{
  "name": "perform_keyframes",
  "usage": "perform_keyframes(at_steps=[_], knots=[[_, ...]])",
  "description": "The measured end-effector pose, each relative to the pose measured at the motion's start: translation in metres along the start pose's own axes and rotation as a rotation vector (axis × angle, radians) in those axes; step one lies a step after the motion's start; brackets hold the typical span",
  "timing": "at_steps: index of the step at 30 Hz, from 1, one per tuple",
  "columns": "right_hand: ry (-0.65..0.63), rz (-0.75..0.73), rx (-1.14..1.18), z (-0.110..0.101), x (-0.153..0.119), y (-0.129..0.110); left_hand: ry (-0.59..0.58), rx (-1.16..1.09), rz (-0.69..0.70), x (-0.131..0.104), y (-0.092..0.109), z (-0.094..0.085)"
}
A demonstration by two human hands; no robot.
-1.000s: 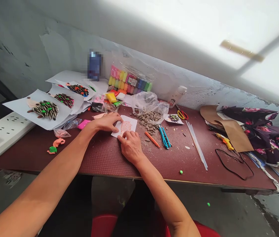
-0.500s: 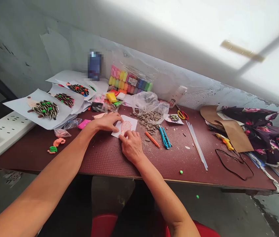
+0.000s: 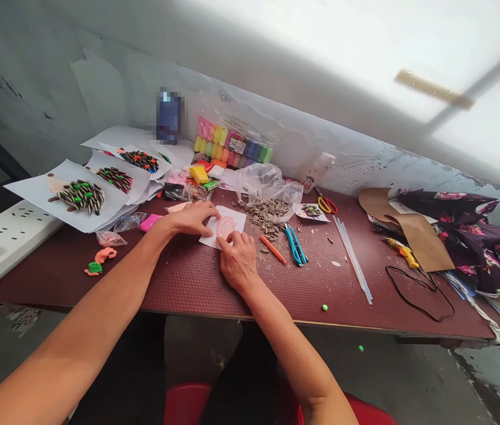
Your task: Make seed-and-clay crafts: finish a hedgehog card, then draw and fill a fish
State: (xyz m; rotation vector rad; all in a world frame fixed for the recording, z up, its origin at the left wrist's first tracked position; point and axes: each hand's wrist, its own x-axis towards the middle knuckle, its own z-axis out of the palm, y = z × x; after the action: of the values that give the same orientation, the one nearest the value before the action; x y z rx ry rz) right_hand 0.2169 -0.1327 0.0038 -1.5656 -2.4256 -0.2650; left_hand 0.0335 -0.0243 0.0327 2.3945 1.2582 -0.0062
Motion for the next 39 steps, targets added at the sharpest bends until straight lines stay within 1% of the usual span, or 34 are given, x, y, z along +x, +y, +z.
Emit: perform_keyframes(at_steps=[3, 7, 14, 19, 26, 33, 36, 39], knots=[[-0.025, -0.01, -0.005, -0.0018, 0.0015, -0.0017, 0.004, 0.002, 0.005, 0.0007, -0.0007, 0.0007], [-0.043, 0.015, -0.022, -0.0015, 0.0028, -0.003, 0.0, 0.004, 0.004, 0.0014, -0.0016, 0.0013], [0.007, 0.029, 0.012, 0.0004, 0.001, -0.0006, 0.001, -0.005, 0.001, 0.0006, -0.0003, 0.0004], [-0.01, 0.061, 0.02, -0.0005, 0.0016, -0.0007, -0.003, 0.007, 0.004, 0.0001, 0.0008, -0.0001], [-0.06, 0.05, 0.052, -0.0009, 0.0044, -0.0008, -0.006, 0.003, 0.005, -0.0001, 0.0014, -0.0007], [0.014, 0.034, 0.051, -0.0006, 0.0022, 0.0012, -0.011, 0.011, 0.005, -0.0019, 0.0031, -0.002], [-0.005, 0.008, 0.026, -0.0018, 0.0018, 0.0001, -0.015, 0.013, 0.0, -0.0025, 0.0034, -0.0023], [-0.027, 0.012, 0.002, -0.0034, 0.0021, -0.0018, -0.016, 0.015, 0.002, -0.0021, 0.0033, -0.0023]])
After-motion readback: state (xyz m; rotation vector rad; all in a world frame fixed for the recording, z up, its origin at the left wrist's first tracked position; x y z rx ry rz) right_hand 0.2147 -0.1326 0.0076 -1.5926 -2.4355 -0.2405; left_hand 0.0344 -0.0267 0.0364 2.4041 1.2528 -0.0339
